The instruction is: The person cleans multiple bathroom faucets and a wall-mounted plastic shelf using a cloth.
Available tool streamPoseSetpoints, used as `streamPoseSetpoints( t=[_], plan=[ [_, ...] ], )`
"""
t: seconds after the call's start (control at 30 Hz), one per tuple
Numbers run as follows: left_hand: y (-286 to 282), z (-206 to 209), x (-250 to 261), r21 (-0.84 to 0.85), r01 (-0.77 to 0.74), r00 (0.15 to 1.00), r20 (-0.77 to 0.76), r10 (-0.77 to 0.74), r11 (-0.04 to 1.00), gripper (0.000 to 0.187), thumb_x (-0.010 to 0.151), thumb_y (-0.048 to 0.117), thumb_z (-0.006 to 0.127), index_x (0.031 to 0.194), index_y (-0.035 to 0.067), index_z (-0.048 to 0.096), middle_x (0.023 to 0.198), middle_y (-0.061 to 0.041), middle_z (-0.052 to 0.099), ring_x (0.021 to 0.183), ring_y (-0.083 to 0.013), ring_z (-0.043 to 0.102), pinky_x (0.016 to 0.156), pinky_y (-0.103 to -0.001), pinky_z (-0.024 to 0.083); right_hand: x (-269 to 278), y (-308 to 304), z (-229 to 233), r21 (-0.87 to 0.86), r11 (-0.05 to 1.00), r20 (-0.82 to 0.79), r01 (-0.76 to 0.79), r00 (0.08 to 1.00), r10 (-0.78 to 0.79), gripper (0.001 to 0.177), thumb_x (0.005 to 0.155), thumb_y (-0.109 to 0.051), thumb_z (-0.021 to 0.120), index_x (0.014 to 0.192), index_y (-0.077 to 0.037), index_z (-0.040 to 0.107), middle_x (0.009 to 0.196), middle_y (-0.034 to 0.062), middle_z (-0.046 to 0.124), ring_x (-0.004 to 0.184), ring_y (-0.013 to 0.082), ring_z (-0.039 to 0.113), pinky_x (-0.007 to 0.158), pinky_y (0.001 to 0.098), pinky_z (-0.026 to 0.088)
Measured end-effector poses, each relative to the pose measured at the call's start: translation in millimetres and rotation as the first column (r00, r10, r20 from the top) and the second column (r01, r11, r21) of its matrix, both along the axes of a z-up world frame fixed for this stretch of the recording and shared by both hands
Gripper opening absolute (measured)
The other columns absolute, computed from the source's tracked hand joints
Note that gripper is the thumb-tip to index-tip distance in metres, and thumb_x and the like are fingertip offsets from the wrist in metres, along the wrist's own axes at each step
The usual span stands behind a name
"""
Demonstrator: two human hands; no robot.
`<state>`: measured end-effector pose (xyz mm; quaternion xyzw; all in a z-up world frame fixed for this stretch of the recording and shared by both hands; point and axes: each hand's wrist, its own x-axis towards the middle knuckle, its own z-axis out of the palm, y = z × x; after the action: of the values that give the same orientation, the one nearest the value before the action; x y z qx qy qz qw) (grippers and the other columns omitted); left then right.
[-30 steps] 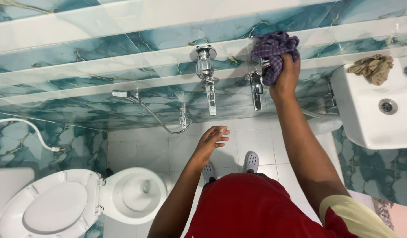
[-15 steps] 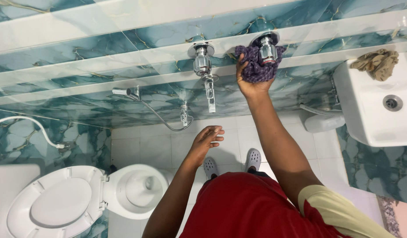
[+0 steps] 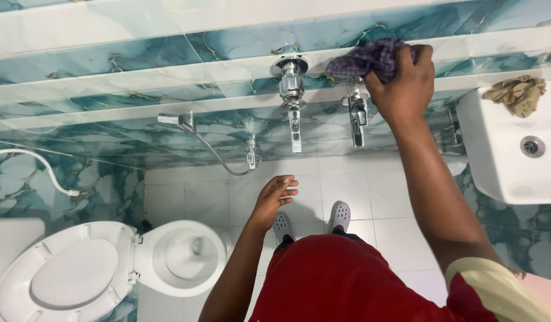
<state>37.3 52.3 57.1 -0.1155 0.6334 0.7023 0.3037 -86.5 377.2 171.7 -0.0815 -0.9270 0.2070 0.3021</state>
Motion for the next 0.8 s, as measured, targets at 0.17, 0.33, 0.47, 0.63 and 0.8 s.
streamPoseSetpoints(
  t=[0.17,0.33,0.47,0.63,0.8],
  plan=[
    [9.3,-12.3,-17.9,0.041,0.086,0.995,-0.046,-0.084,0.995,0.05,0.096,0.05,0.06,0.126,0.012,0.065,0.122,-0.007,0.071,0.112,-0.0197,0.068,0.092,-0.035,0.053,6.7,-19.0,21.5,0.634,0.752,0.026,-0.18,0.977,0.212,0.033,0.085,-0.03,0.085,0.111,-0.011,0.075,0.141,0.0166,0.054,0.12,0.0422,0.051,0.09,0.0536,0.047],
    [11.3,-12.9,-23.1,0.077,0.16,0.985,-0.085,-0.153,0.984,0.048,0.096,0.05,0.061,0.126,0.012,0.065,0.122,-0.008,0.071,0.11,-0.0191,0.067,0.091,-0.034,0.052,5.2,-34.9,20.6,0.945,0.095,0.296,-0.312,0.943,0.151,0.033,0.075,-0.036,0.07,0.103,-0.019,0.077,0.13,0.0066,0.059,0.127,0.035,0.05,0.096,0.0511,0.048],
    [-7.2,-16.1,-14.3,0.097,0.157,0.984,-0.096,-0.147,0.983,0.049,0.096,0.049,0.062,0.127,0.011,0.065,0.122,-0.008,0.07,0.11,-0.0189,0.067,0.091,-0.035,0.052,14.1,-41.2,-18.6,0.76,0.346,0.478,-0.55,0.834,0.275,0.019,0.084,-0.028,0.073,0.1,-0.017,0.077,0.127,0.0045,0.062,0.126,0.0334,0.054,0.102,0.048,0.049],
    [-47.4,-16.4,1.2,0.05,0.11,0.992,-0.061,-0.107,0.993,0.05,0.097,0.05,0.06,0.127,0.009,0.065,0.122,-0.008,0.07,0.11,-0.0184,0.067,0.093,-0.035,0.053,34.8,-58.8,-98.5,-0.312,0.784,0.151,-0.537,0.786,0.599,0.033,0.081,-0.022,0.071,0.111,-0.009,0.072,0.117,0.01,0.068,0.109,0.0324,0.067,0.094,0.0474,0.057],
    [-68.3,-12.0,4.0,-0.017,0.041,0.999,0.018,-0.041,0.999,0.05,0.096,0.049,0.059,0.127,0.01,0.064,0.123,-0.007,0.071,0.11,-0.0187,0.067,0.092,-0.036,0.052,4.6,-43.9,-95.4,-0.781,-0.61,-0.315,-0.132,0.927,0.203,0.047,0.096,-0.039,0.056,0.132,-0.008,0.061,0.127,0.0139,0.069,0.115,0.0308,0.068,0.1,0.0475,0.056]
  ],
)
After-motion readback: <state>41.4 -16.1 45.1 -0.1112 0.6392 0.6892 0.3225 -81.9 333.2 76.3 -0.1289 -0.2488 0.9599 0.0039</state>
